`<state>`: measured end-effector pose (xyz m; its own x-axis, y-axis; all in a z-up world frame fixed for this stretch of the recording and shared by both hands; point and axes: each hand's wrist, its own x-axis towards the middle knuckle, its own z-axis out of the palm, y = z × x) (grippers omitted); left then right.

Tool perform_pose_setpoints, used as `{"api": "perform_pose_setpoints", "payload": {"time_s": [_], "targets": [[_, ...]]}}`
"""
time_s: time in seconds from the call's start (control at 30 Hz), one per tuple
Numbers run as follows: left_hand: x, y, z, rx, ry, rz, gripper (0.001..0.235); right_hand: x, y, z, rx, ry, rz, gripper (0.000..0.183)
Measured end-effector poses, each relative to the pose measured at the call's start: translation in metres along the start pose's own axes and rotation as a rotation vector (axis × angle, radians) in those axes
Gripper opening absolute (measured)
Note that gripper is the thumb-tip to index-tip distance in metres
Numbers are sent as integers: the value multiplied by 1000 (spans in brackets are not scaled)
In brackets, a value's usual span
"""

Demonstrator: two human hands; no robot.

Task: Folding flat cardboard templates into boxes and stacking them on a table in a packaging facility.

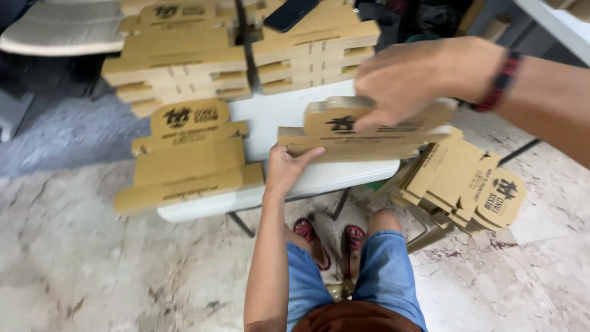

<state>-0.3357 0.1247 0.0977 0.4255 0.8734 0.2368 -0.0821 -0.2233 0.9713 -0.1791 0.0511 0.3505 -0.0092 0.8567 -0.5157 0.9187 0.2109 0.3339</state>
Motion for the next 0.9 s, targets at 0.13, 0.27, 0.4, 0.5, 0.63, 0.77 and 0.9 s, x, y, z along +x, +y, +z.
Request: {"api": "perform_pose_setpoints", "payload": {"time_s": [0.13, 0.27, 0.4, 0.5, 0.63, 0.77, 0.9], "targets": [[-55, 9, -23, 308, 293, 494, 77, -43, -16, 5, -195, -96, 140, 67], [-112, -39, -2, -299, 524, 511, 75, -54, 18, 49, -208, -51, 290, 57], [-135, -137, 47, -1011, 206, 242, 54, -55, 44, 114, 486, 405, 354, 42], [-141, -130, 72, -902, 176, -280, 117, -35, 42, 157, 1191, 329, 671, 41], [-152, -53, 86, -318, 274, -391, 34, -53, 0, 199, 877, -11, 662, 78], [-167, -93, 104, 779, 192, 10, 72, -33, -75, 326, 745, 405, 622, 55], [-165, -50, 56, 609, -172, -217, 51, -33, -98, 373, 1343, 524, 724, 34]]}}
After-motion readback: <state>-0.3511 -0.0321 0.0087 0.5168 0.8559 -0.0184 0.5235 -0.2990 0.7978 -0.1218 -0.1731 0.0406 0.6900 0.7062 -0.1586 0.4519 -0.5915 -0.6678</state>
